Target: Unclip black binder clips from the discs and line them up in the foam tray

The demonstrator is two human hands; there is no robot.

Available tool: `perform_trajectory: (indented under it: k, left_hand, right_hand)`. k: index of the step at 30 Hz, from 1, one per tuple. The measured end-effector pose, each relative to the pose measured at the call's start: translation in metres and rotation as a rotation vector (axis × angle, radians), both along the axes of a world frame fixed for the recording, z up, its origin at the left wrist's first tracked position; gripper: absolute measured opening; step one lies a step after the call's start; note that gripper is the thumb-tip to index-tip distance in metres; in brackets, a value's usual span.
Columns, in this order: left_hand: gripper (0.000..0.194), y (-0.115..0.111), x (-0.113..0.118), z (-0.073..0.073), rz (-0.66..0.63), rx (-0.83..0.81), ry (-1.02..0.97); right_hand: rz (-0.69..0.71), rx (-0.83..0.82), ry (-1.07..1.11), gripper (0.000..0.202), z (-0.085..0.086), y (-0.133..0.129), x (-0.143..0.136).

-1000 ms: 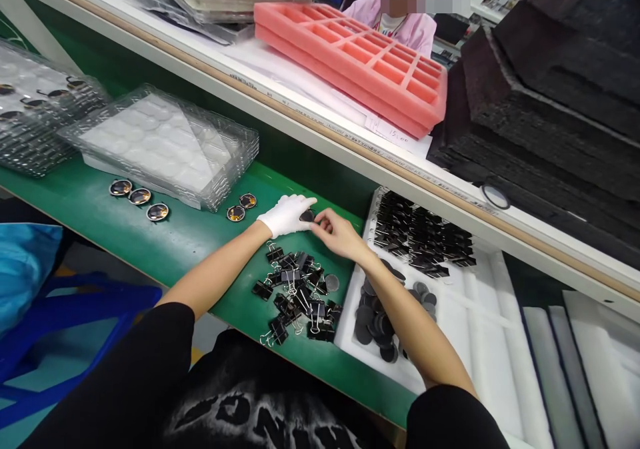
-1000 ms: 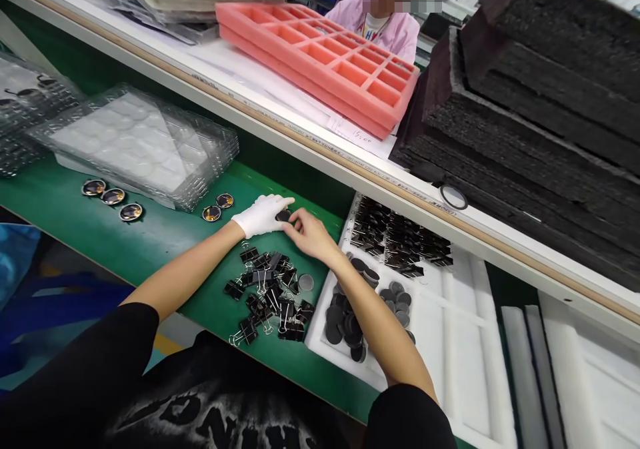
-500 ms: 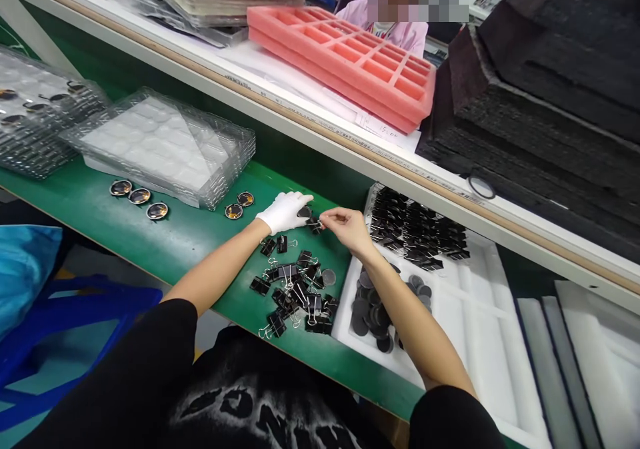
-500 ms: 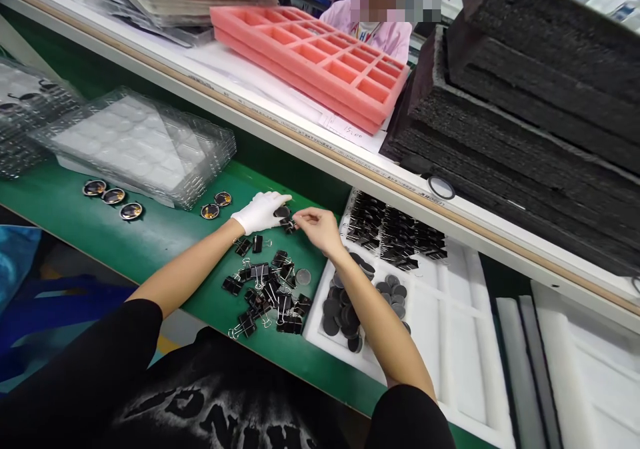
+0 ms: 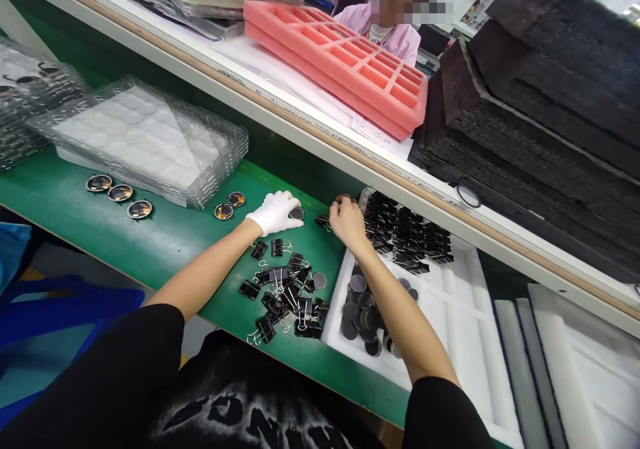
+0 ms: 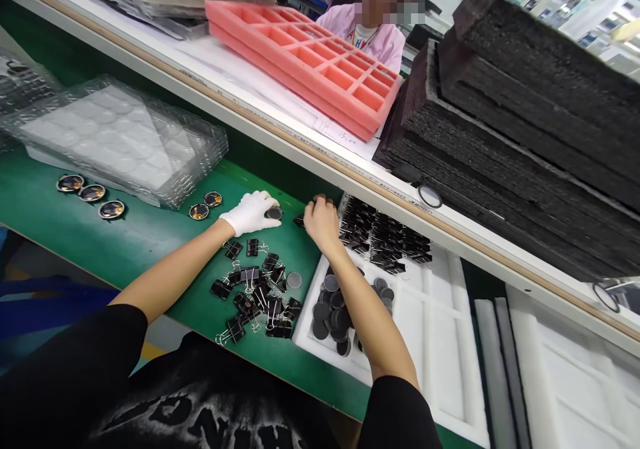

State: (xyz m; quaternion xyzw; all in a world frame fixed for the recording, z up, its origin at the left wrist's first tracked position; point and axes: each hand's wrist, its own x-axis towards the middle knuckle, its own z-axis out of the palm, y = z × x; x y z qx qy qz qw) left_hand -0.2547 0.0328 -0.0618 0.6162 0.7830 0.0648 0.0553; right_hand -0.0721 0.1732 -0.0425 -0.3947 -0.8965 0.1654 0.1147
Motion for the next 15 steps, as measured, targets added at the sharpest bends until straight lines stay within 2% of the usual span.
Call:
perform_trajectory:
  k: [4, 9, 12, 15]
  left_hand:
    - [0.054, 0.003, -0.003, -0.002, -0.046, 0.021, 0.023]
    - [0.056, 0.003, -0.004, 0.0, -0.091, 0.004, 0.018]
    - [0.057, 0.004, -0.005, -0.001, -0.107, 0.005, 0.014]
    - [0.056, 0.004, -0.006, -0.003, -0.126, 0.034, 0.009]
  right_hand:
    - [0.175, -0.127, -0.161, 0.024, -0.003, 0.002, -0.015]
    - [0.386, -0.208, -0.066, 0.02, -0.007, -0.006, -0.017]
    - [0.3, -0.155, -0.002, 0.027, -0.002, -0.006, -0.024]
    - [0.056, -0.152, 0.081, 0.041, 0.004, -0.006, -0.042]
